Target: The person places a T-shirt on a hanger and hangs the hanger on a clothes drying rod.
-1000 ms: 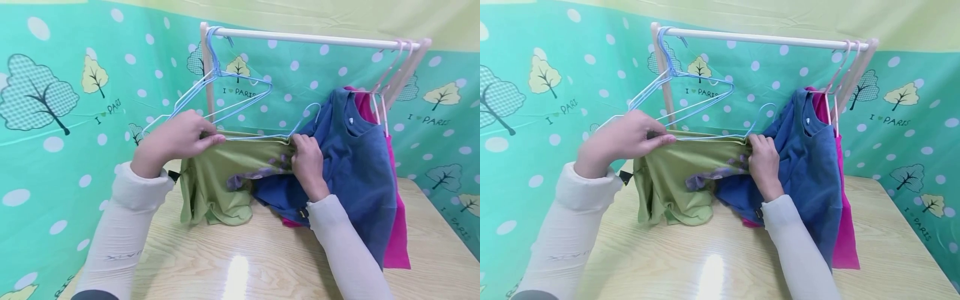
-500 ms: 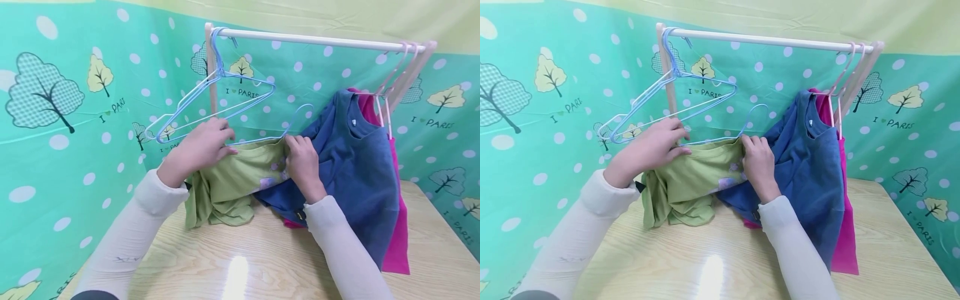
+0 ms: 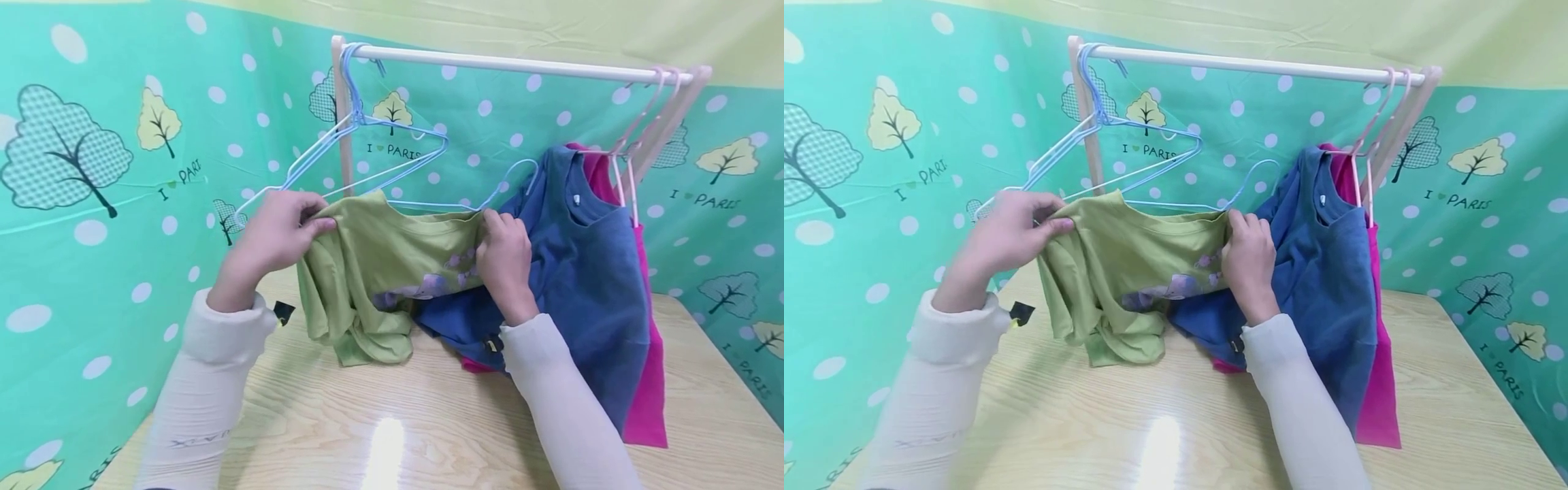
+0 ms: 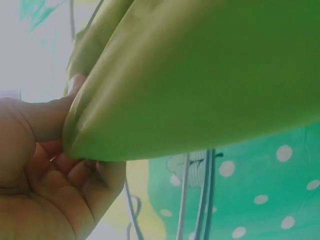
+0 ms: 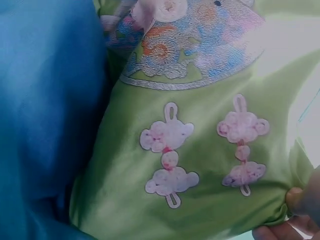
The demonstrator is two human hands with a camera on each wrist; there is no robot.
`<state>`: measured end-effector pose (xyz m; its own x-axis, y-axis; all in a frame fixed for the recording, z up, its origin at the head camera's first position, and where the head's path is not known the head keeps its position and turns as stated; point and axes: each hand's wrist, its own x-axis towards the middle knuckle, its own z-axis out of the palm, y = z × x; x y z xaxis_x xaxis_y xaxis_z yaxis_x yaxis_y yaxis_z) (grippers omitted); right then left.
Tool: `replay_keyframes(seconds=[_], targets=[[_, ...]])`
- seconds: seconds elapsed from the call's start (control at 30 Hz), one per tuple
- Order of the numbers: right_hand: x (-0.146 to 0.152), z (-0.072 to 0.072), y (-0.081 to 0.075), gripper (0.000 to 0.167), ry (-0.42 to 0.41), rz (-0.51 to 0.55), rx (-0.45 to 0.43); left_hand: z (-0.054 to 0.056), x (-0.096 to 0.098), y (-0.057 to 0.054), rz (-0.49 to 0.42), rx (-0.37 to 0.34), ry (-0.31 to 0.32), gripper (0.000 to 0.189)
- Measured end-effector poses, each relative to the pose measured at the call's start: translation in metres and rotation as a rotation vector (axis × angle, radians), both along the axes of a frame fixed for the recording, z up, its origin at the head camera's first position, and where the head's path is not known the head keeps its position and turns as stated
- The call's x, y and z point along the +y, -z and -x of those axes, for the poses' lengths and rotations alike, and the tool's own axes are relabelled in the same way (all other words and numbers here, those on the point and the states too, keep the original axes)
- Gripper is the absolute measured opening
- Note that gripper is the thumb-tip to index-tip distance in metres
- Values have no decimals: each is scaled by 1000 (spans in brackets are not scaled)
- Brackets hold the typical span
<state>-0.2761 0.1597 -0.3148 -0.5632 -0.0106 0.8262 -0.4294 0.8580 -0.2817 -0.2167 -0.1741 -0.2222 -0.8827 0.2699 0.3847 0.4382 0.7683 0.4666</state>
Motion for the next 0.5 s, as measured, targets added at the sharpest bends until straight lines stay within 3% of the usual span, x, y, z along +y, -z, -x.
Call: replay_keyframes(seconds=[0.3, 0.43, 0.5], targets=[[-11, -2, 10, 19, -2, -64, 22, 1, -2, -19, -60, 26, -7, 17], [-18, -4, 9, 20, -30, -67, 29, 7, 2, -12, 49, 47, 10, 17], [-21, -5, 8, 20, -34, -61, 29, 9, 3, -6, 126, 91, 34, 16]])
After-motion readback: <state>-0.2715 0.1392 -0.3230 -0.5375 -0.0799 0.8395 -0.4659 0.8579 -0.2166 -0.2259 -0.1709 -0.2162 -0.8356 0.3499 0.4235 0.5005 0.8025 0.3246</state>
